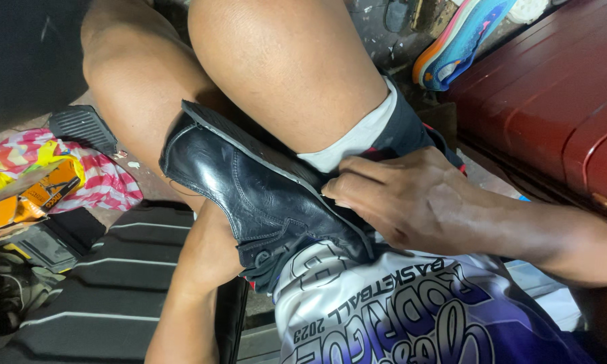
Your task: The person sits on the floor and sews the sole of a black shoe using a needle and thread. They repeatedly push the needle through the shoe's edge and pull the thread to stitch the sole to the upper.
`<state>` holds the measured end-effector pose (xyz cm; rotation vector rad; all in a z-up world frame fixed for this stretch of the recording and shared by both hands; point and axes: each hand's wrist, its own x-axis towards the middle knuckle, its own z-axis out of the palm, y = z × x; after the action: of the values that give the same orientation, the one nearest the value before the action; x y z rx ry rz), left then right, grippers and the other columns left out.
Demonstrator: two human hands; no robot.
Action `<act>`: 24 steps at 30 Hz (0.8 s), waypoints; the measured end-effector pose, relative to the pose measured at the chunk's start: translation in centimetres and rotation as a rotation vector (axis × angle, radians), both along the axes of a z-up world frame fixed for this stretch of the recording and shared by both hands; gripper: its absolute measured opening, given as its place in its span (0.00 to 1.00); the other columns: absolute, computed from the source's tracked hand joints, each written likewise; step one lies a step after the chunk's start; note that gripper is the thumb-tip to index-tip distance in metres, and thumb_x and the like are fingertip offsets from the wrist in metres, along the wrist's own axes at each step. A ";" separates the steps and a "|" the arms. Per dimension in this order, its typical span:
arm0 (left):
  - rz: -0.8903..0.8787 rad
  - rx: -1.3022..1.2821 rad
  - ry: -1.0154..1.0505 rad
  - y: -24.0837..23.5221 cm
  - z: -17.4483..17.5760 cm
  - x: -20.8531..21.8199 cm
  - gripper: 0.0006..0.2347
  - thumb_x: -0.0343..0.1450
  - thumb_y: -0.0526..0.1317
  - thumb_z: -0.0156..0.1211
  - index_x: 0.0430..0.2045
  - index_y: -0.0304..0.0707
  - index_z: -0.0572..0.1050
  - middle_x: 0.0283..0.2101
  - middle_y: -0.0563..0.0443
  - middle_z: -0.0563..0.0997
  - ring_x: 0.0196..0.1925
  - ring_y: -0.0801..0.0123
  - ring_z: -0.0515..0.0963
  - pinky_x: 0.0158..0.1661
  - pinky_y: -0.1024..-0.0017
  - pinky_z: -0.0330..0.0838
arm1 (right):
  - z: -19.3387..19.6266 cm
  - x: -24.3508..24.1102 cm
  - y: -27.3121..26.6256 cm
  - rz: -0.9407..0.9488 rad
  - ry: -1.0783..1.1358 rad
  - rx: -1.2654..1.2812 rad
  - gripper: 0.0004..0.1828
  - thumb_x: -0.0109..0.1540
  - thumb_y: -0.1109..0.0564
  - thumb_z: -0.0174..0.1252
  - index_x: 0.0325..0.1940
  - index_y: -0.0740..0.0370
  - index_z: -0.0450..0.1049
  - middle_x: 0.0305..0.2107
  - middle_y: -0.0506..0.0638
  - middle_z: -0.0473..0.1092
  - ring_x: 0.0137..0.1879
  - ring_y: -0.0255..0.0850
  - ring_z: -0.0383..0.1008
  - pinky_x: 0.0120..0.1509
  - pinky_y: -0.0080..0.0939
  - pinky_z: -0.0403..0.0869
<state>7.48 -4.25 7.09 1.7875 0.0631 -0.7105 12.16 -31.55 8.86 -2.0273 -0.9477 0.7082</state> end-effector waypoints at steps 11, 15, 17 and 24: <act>-0.175 -0.157 -0.048 0.5 -0.2 1.7 0.11 0.62 0.33 0.66 0.37 0.32 0.81 0.41 0.47 0.87 0.44 0.64 0.87 0.49 0.70 0.77 | 1.4 2.1 0.3 0.083 -0.135 -0.135 0.14 0.53 0.57 0.58 0.42 0.60 0.70 0.36 0.51 0.70 0.40 0.48 0.76 0.37 0.48 0.73; -0.189 -0.175 -0.113 0.5 -0.7 1.6 0.11 0.63 0.33 0.66 0.38 0.31 0.80 0.41 0.47 0.85 0.46 0.64 0.84 0.52 0.68 0.75 | 0.4 1.0 -0.1 0.000 -0.223 -0.176 0.15 0.63 0.48 0.60 0.30 0.59 0.67 0.26 0.49 0.68 0.31 0.45 0.75 0.29 0.47 0.71; -0.143 -0.201 -0.042 0.6 -0.9 1.5 0.09 0.64 0.32 0.66 0.37 0.32 0.81 0.41 0.48 0.87 0.44 0.66 0.85 0.51 0.68 0.75 | 0.0 0.4 -0.3 -0.065 -0.280 -0.187 0.18 0.64 0.45 0.60 0.27 0.57 0.67 0.21 0.48 0.65 0.26 0.44 0.73 0.26 0.47 0.69; 0.021 -0.220 -0.026 0.8 -2.0 0.3 0.05 0.70 0.28 0.60 0.36 0.31 0.81 0.38 0.51 0.86 0.41 0.73 0.82 0.47 0.73 0.76 | -1.4 0.0 -1.8 -0.251 -0.456 -0.290 0.34 0.61 0.30 0.59 0.14 0.55 0.62 0.12 0.45 0.62 0.18 0.43 0.67 0.22 0.45 0.64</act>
<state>7.79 -3.50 5.08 1.5832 -0.0141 -0.6530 12.20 -33.33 7.49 -2.5773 -0.8486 0.2571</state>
